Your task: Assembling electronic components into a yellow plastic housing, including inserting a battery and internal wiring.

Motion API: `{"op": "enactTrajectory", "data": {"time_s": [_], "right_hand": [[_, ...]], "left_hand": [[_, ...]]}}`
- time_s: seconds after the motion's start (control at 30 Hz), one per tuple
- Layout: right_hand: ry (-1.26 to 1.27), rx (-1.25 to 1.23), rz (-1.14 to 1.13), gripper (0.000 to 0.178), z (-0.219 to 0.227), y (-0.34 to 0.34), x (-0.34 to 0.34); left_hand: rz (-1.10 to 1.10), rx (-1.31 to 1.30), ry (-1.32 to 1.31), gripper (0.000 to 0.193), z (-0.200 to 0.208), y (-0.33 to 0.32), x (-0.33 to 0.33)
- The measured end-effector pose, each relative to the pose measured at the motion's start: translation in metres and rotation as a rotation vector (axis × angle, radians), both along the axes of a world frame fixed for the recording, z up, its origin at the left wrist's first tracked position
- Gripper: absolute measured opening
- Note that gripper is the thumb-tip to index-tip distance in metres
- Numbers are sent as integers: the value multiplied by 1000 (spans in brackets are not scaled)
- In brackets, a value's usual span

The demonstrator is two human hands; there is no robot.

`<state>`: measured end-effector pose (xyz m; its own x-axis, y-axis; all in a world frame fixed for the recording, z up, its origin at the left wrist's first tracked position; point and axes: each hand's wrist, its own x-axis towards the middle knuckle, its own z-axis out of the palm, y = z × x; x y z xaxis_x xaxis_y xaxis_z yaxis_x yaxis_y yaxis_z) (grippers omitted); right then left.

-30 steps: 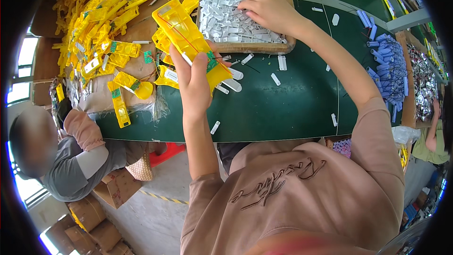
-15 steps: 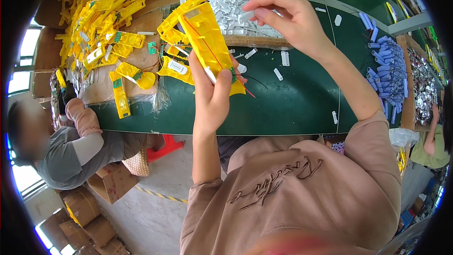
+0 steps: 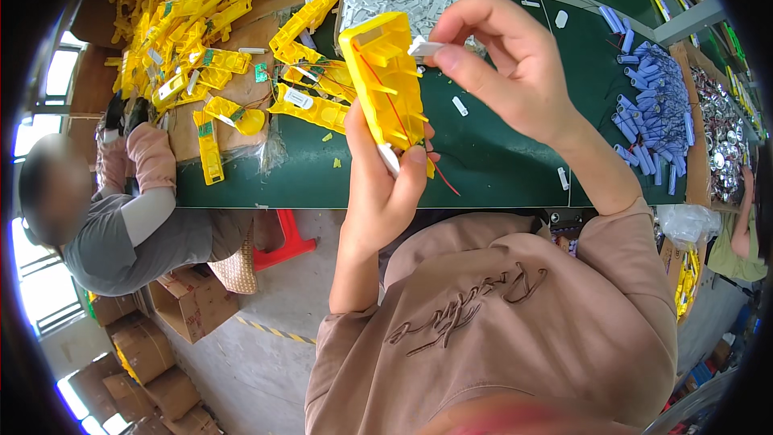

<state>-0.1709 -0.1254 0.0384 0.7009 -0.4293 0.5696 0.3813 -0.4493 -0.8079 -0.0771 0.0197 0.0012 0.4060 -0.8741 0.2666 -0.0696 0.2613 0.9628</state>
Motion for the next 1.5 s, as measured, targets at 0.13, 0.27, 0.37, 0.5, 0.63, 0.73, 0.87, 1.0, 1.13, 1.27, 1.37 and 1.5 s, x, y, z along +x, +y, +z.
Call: {"op": "enactTrajectory", "data": {"time_s": [0.13,0.27,0.37,0.5,0.63,0.73,0.87,1.0,1.13,1.27,1.37,1.5], "right_hand": [[19,-131,-100,10,-9,0,6],[-26,-68,-153,12,-9,4,7],[58,-15,-122,15,-4,1,4],[78,170,-124,13,-2,-4,4],[-58,315,-79,7,-3,-18,5],[-146,476,-43,10,-11,-3,20],[-105,493,-85,11,-22,-1,29],[-196,600,-53,15,-22,6,35],[-127,551,-93,16,-26,1,39],[-60,56,-341,21,-31,-11,42],[19,-98,-209,19,-30,-29,36],[257,-165,140,20,-23,-45,30]], "left_hand": [[-21,26,17,52,2,0,-3],[-41,41,90,53,3,-4,-1],[-42,56,94,53,2,-5,-1],[-20,35,116,52,0,-7,0],[-26,33,54,45,-4,-12,2],[-23,27,48,45,-5,-15,-2],[9,36,-14,47,-5,-18,-3],[27,61,-50,49,-7,-20,0],[17,82,-54,49,-13,-20,2],[-53,136,-17,50,-11,-17,9],[-99,152,31,51,-11,-14,9],[-183,162,99,50,-9,-12,9]]}}
